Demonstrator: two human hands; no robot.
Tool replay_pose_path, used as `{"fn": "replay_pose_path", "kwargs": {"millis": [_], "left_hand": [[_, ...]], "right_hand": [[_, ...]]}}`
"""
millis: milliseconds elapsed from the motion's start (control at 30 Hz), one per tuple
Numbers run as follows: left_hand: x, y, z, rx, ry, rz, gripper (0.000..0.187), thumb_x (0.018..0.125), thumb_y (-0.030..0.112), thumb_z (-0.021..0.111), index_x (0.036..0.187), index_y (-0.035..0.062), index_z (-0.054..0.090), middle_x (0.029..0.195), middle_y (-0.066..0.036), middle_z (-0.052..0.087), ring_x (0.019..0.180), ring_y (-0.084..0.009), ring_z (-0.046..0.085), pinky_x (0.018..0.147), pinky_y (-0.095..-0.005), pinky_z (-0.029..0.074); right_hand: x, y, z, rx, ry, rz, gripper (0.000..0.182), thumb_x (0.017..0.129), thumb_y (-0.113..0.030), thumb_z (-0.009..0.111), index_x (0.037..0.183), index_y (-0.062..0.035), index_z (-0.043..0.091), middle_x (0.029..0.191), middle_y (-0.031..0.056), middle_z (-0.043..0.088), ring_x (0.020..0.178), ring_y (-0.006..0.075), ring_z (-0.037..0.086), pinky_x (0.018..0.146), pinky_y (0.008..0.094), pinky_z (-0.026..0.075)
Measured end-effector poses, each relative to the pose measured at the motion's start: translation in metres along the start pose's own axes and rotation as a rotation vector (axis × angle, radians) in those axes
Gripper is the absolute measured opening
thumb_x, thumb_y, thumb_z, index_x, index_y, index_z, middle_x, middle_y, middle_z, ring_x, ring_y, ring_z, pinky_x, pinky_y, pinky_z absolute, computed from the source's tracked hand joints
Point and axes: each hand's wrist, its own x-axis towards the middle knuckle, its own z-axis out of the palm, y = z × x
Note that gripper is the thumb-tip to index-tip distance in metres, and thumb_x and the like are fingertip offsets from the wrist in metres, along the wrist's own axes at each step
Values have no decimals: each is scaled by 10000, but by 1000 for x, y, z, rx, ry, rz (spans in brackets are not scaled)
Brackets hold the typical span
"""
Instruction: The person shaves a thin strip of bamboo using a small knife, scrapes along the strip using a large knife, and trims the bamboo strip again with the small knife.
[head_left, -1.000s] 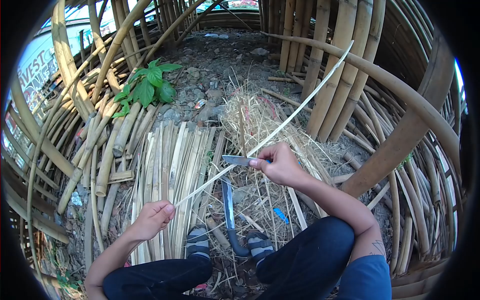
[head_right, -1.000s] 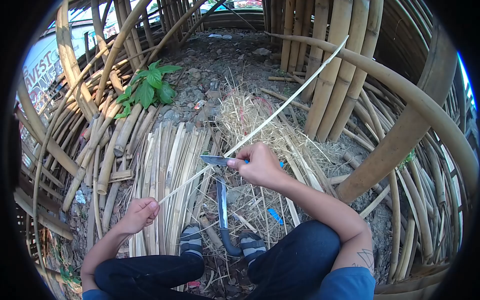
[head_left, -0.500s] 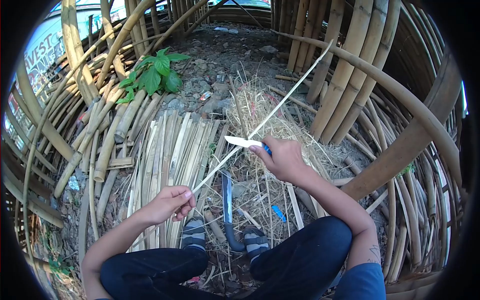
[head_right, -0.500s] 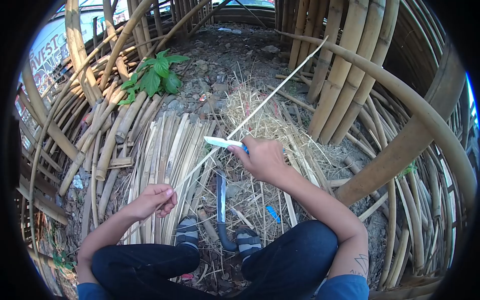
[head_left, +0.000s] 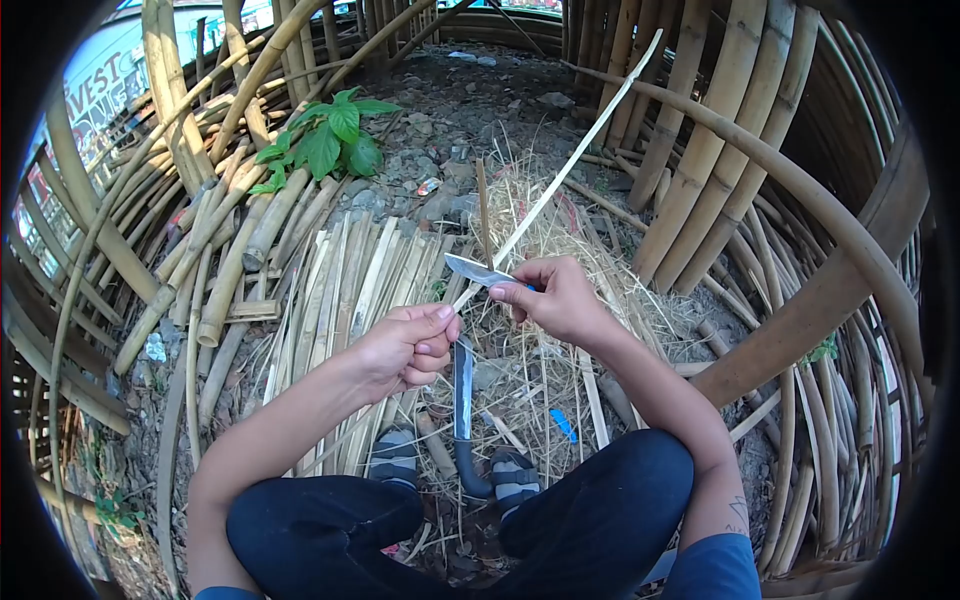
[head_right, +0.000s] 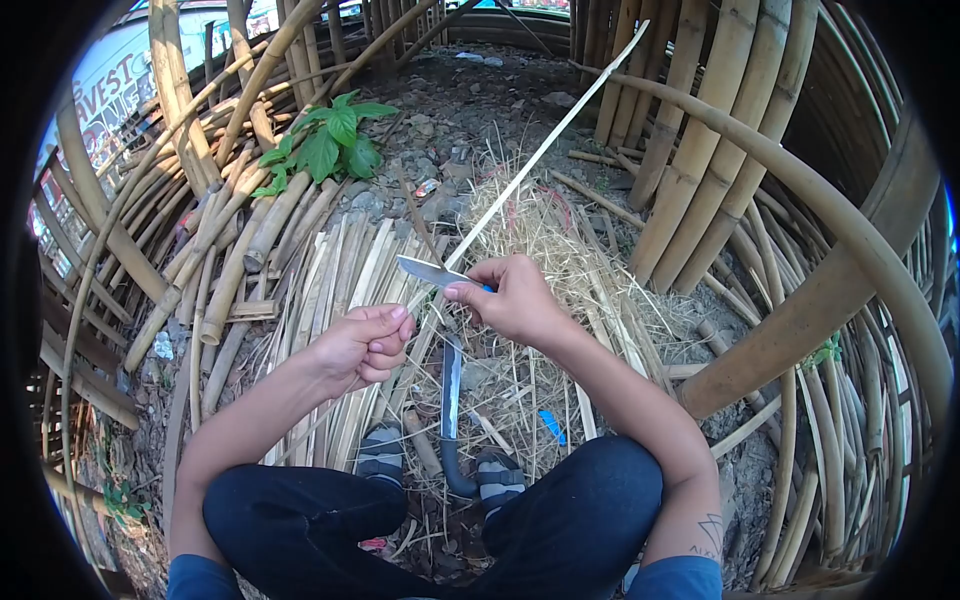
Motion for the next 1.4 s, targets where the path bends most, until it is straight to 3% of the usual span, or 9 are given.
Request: {"fn": "replay_pose_path", "kwargs": {"millis": [233, 433, 567, 767, 900, 1000, 1100, 1267, 1400], "left_hand": [[7, 8, 8, 25, 111, 6, 269, 1009, 252, 398, 826, 72, 481, 564, 73, 305, 433, -22, 216, 367, -182, 143], [10, 13, 18, -11, 193, -115, 270, 1006, 247, 408, 832, 56, 486, 561, 71, 305, 423, -23, 210, 357, -188, 143], [5, 15, 7, 82, 248, -8, 272, 1007, 225, 408, 824, 45, 495, 552, 69, 303, 421, -30, 209, 356, -196, 151], [-5, 17, 4, 190, 260, 57, 275, 1007, 227, 412, 828, 43, 509, 549, 64, 312, 420, -30, 211, 364, -204, 161], [-7, 15, 14, 334, 355, 119, 267, 1004, 221, 422, 835, 45, 531, 559, 59, 339, 431, -30, 240, 381, -200, 182], [-8, 15, 22, 434, 409, 182, 268, 1001, 218, 429, 831, 48, 547, 576, 55, 362, 448, -33, 261, 394, -200, 200], [-3, 11, 17, 585, 459, 317, 276, 1001, 212, 428, 819, 49, 555, 590, 53, 381, 455, -36, 273, 397, -203, 212], [3, 0, 0, 818, 486, 497, 277, 1002, 208, 428, 816, 47, 556, 581, 58, 371, 456, -31, 277, 398, -199, 219], [-9, 10, 11, 612, 416, 387, 284, 1006, 195, 417, 804, 42, 544, 566, 62, 359, 450, -26, 271, 394, -196, 215]], "right_hand": [[-1, -17, 7, -418, 328, -33, 231, 809, -298, 668, 809, -77, 736, 532, 142, 585, 478, 258, 578, 499, 364, 437], [5, -9, 17, -534, 528, -258, 197, 797, -264, 695, 769, -70, 720, 515, 127, 551, 439, 231, 517, 459, 365, 401], [6, -4, -5, 244, 114, 111, 304, 908, -314, 610, 757, -51, 630, 555, 33, 575, 429, 82, 491, 399, 235, 350], [2, 3, -6, 228, 25, 113, 373, 913, -371, 603, 758, -32, 594, 602, 9, 573, 473, 58, 496, 428, 211, 373], [3, 17, -2, 88, 302, -316, 362, 844, -343, 690, 746, -16, 571, 574, 14, 537, 459, 115, 507, 417, 275, 362], [1, -3, -5, -595, 506, -1173, 365, 681, -172, 833, 907, -38, 580, 604, 40, 520, 441, 151, 480, 389, 271, 339], [-1, -18, -2, -591, 620, -1281, 362, 687, -162, 827, 926, -28, 590, 639, 56, 566, 457, 164, 515, 407, 257, 376], [-6, -12, -4, -218, 730, -1029, 204, 754, -89, 759, 876, -9, 616, 662, 85, 608, 513, 162, 581, 438, 259, 429], [-5, -10, -14, 570, 562, -251, 221, 880, -250, 670, 896, -45, 590, 684, 22, 594, 453, 69, 446, 417, 203, 315]]}}
